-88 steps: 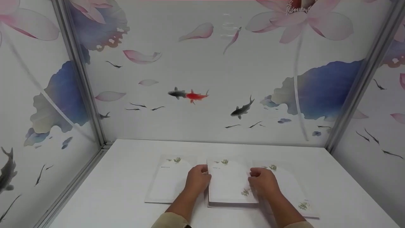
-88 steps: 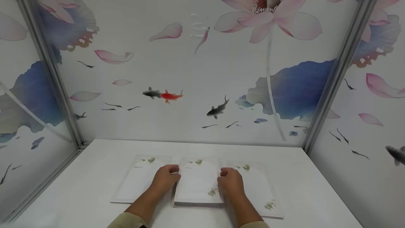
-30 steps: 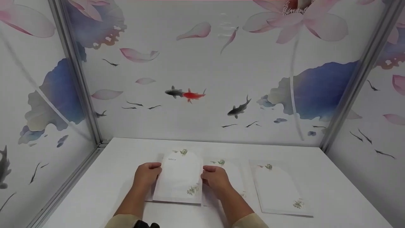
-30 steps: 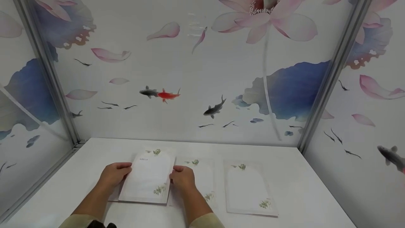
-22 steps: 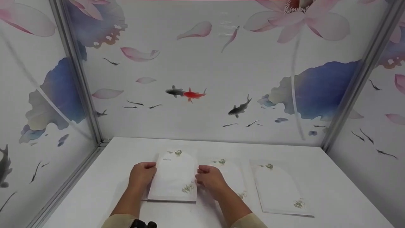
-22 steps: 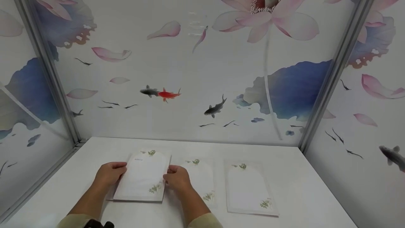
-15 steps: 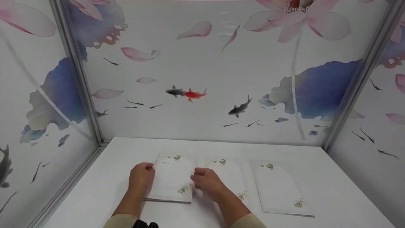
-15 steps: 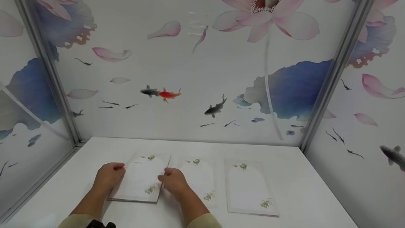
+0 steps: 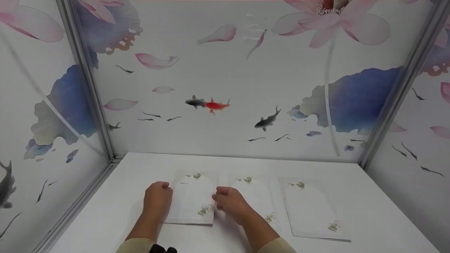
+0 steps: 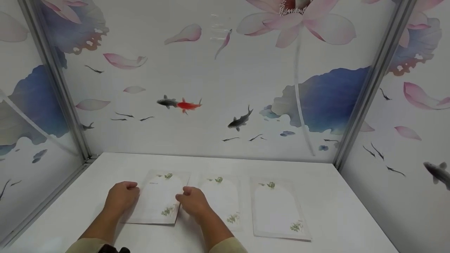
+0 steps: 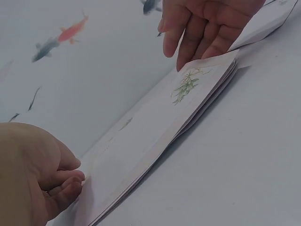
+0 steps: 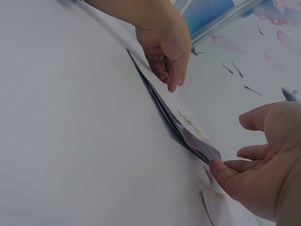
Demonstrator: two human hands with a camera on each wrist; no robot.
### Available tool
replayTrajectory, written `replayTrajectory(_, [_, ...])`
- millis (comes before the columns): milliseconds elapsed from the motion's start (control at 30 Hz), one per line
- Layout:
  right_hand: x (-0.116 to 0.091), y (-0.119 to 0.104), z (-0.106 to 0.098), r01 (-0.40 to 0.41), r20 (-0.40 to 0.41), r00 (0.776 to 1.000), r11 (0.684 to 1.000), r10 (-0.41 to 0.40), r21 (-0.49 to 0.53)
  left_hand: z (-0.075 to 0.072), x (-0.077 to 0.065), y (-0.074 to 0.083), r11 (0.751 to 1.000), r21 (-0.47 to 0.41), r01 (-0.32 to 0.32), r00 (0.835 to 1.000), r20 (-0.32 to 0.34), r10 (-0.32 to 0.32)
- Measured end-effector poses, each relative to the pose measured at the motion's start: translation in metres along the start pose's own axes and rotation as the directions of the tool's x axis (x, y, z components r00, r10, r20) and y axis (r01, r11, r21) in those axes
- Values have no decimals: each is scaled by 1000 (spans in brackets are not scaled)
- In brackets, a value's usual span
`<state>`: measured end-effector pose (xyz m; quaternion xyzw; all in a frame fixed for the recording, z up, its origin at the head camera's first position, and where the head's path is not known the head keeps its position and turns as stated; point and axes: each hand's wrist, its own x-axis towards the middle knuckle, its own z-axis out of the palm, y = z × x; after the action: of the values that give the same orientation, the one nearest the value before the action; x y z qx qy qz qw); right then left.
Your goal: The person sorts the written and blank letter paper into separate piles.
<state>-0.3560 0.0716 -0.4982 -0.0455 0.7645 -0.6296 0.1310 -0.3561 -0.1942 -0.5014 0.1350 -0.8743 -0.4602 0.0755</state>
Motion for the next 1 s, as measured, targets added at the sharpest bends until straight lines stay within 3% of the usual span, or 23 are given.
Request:
replayTrajectory(333, [1,-1,-4,-10,-3,1000,999,10,35,-2,0,0,999,-45,22,999,-38,-24])
replayTrajectory(633, [-3,-2,-16,-2,-2,1000,997,2,77,3,1,10,1000,-18,-21,997,-80,19])
replayTrajectory(800, [-5,-1,-29,-17,-60,998,999,20,44,18,2,21,999,-33,-33,994,-105,29])
replayTrajectory(1000, [-8,8,-54,7,-108,994,1000,-6,13,48,-3,43,992,-103,-75,994,-82,67])
